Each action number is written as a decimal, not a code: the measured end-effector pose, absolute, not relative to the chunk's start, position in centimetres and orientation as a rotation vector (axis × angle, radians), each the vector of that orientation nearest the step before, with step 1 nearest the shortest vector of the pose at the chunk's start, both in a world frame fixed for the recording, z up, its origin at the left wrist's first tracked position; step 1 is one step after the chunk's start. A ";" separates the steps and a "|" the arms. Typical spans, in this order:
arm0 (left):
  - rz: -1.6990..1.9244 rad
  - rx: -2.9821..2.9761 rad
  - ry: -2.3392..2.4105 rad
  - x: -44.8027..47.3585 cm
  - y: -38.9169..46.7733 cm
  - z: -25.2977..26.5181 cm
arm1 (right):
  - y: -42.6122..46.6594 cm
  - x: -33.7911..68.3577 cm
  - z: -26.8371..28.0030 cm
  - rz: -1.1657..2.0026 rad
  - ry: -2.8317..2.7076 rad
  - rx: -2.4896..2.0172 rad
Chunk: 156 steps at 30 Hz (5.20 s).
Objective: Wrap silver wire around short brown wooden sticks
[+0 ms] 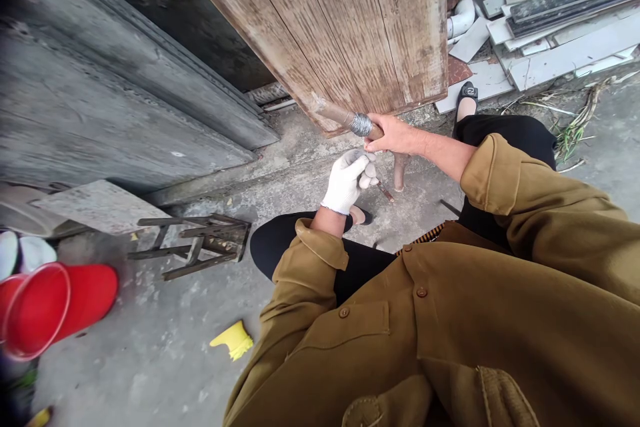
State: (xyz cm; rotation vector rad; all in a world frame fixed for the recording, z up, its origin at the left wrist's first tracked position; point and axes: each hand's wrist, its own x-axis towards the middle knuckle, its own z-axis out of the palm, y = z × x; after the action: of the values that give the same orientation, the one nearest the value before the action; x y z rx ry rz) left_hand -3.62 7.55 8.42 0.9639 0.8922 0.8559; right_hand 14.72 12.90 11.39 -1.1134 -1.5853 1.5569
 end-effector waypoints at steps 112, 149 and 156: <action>0.396 2.123 1.245 -5.5 8.0 11.3 | 13.9 18.2 12.9 0.793 -2.857 -2.030; 0.099 2.044 0.805 -4.2 8.5 8.6 | 13.0 18.4 13.0 2.168 -2.804 -1.133; 0.693 1.279 0.888 -4.8 9.4 8.3 | 13.8 21.4 15.5 2.116 -1.908 -0.926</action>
State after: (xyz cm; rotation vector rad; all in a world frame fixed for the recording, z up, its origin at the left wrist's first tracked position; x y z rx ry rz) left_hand -4.82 9.41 8.27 1.2793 0.8877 0.6927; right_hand 21.39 13.77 15.54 -0.9259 -1.9080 2.1159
